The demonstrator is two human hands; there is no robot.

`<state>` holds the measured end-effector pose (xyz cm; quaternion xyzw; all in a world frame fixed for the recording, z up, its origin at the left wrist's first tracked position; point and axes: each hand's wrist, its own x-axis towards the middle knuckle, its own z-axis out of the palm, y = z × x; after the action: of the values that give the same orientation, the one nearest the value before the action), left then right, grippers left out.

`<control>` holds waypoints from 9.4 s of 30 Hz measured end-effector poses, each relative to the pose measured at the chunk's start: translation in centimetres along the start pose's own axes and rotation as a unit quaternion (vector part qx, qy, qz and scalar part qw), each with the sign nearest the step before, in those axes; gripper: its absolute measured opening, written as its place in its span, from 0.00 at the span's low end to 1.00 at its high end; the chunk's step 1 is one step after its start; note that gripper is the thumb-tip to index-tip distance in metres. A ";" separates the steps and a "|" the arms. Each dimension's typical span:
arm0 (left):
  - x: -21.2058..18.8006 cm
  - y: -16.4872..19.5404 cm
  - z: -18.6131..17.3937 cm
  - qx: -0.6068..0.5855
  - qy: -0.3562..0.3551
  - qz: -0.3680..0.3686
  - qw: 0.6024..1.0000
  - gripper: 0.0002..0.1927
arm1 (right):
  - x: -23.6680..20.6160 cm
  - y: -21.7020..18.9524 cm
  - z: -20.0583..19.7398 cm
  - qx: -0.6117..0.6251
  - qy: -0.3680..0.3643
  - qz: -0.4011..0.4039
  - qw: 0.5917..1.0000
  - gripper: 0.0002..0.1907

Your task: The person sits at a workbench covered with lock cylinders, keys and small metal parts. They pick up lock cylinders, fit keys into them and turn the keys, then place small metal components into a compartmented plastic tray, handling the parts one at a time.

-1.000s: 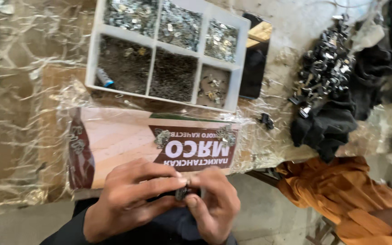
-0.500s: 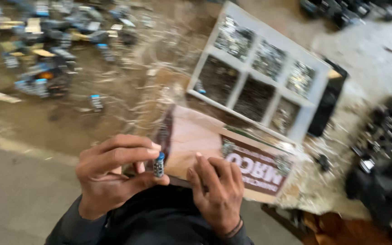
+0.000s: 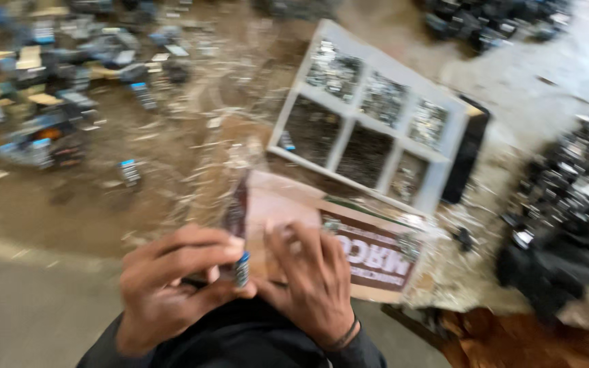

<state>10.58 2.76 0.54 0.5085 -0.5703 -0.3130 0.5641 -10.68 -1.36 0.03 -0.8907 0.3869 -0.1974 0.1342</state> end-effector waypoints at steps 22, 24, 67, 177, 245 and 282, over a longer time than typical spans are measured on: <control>0.0 0.0 7.1 -0.141 -0.180 -0.006 0.973 0.21 | -8.9 0.2 0.4 -0.009 0.378 0.131 0.917 0.10; -0.1 0.1 7.2 -0.150 -0.175 -0.011 0.973 0.21 | -8.7 0.0 0.6 0.184 0.400 0.143 0.886 0.08; -0.3 -0.1 8.0 -0.091 -0.160 -0.019 0.983 0.22 | -11.0 1.2 -1.5 0.439 0.199 0.329 0.812 0.06; 0.3 0.3 8.6 -0.048 -0.191 0.100 0.975 0.21 | -10.3 1.4 -1.8 0.594 0.172 0.346 0.706 0.18; -2.1 -6.6 7.4 -0.029 -0.124 -0.024 0.992 0.16 | -3.5 16.3 -12.1 0.017 0.238 0.319 0.917 0.17; 1.6 2.2 13.2 -0.034 -0.233 0.040 0.971 0.16 | -13.6 10.7 -3.9 0.452 0.350 0.283 0.771 0.12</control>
<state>-2.35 -0.94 0.94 0.3785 -0.6948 -0.4198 0.4446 -27.71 1.29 -4.12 -0.4472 0.5079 -0.6004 0.4262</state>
